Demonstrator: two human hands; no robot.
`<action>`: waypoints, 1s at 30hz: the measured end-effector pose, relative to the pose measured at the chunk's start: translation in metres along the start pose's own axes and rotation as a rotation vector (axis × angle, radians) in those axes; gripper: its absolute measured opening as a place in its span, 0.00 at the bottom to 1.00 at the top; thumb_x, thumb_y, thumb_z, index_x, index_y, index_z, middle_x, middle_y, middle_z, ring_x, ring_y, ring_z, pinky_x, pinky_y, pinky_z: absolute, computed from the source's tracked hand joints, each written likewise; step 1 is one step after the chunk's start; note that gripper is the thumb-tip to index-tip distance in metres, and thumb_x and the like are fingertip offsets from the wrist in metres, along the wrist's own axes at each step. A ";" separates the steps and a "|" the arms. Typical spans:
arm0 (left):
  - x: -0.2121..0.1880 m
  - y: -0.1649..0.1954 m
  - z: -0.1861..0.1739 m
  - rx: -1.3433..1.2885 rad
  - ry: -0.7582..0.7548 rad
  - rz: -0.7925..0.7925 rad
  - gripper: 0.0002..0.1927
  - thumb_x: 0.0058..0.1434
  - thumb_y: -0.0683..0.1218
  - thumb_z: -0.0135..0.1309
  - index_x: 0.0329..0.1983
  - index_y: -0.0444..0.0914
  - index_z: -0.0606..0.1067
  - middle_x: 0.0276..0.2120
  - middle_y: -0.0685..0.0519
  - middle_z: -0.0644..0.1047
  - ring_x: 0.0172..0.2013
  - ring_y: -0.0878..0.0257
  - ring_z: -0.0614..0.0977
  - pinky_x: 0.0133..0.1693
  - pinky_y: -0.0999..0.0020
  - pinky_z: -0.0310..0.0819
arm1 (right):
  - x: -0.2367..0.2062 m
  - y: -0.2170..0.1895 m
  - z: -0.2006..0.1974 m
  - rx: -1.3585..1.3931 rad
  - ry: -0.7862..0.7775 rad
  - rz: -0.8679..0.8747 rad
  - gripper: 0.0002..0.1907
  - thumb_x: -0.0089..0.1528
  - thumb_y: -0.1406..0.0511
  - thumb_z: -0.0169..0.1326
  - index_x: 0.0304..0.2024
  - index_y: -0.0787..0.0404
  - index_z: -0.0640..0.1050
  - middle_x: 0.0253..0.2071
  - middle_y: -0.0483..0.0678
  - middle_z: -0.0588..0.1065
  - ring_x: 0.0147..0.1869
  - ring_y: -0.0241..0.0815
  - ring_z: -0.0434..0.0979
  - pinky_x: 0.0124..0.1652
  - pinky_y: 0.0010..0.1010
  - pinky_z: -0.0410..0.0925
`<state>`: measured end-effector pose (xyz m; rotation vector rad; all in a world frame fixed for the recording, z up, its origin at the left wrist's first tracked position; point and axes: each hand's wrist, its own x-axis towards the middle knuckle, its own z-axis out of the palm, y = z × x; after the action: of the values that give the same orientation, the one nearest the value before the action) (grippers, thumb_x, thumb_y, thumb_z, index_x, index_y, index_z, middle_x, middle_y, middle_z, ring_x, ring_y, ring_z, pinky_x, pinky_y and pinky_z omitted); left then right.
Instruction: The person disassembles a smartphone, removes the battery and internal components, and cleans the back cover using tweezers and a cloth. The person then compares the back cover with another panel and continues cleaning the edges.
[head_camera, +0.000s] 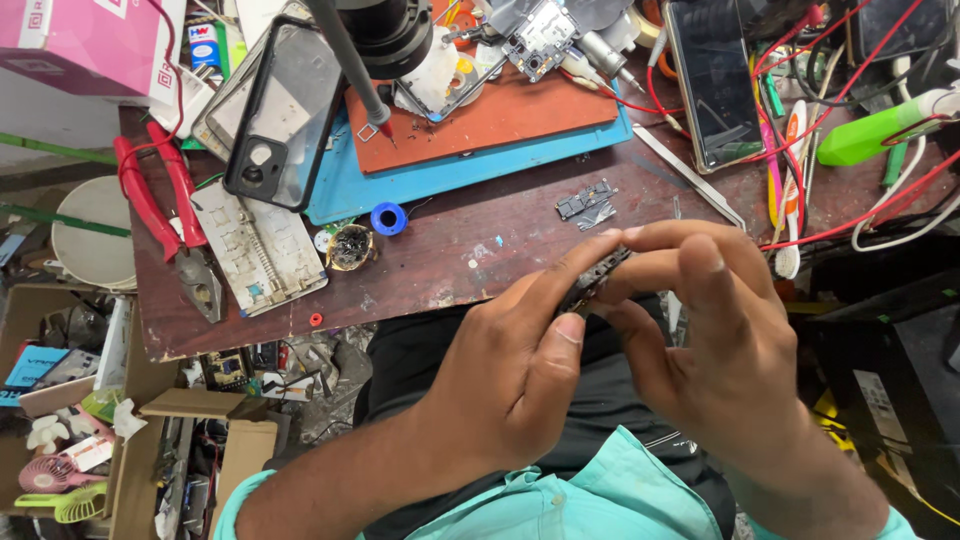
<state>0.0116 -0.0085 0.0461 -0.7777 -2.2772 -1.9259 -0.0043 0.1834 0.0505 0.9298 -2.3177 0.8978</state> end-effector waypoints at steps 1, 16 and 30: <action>0.001 0.000 0.000 0.013 0.007 -0.004 0.26 0.72 0.42 0.38 0.73 0.33 0.61 0.49 0.35 0.77 0.45 0.43 0.82 0.50 0.54 0.77 | 0.000 -0.001 0.002 -0.018 0.025 -0.013 0.58 0.61 0.79 0.62 0.81 0.45 0.43 0.43 0.46 0.78 0.54 0.50 0.77 0.51 0.36 0.71; 0.002 -0.012 0.002 -0.325 -0.043 -0.205 0.26 0.74 0.49 0.31 0.70 0.31 0.62 0.48 0.42 0.77 0.48 0.52 0.81 0.52 0.60 0.76 | -0.001 0.009 0.006 0.087 -0.019 -0.004 0.54 0.60 0.79 0.58 0.79 0.48 0.45 0.43 0.46 0.76 0.54 0.53 0.77 0.53 0.41 0.70; 0.006 -0.008 -0.001 -0.056 -0.052 -0.182 0.27 0.73 0.48 0.33 0.71 0.31 0.65 0.53 0.39 0.80 0.53 0.51 0.85 0.57 0.61 0.78 | 0.008 -0.001 0.006 -0.054 -0.035 -0.109 0.56 0.60 0.75 0.62 0.80 0.48 0.44 0.43 0.48 0.76 0.54 0.56 0.77 0.52 0.46 0.70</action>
<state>0.0028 -0.0079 0.0407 -0.6537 -2.4118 -2.0764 -0.0100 0.1758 0.0520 1.0460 -2.2839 0.7765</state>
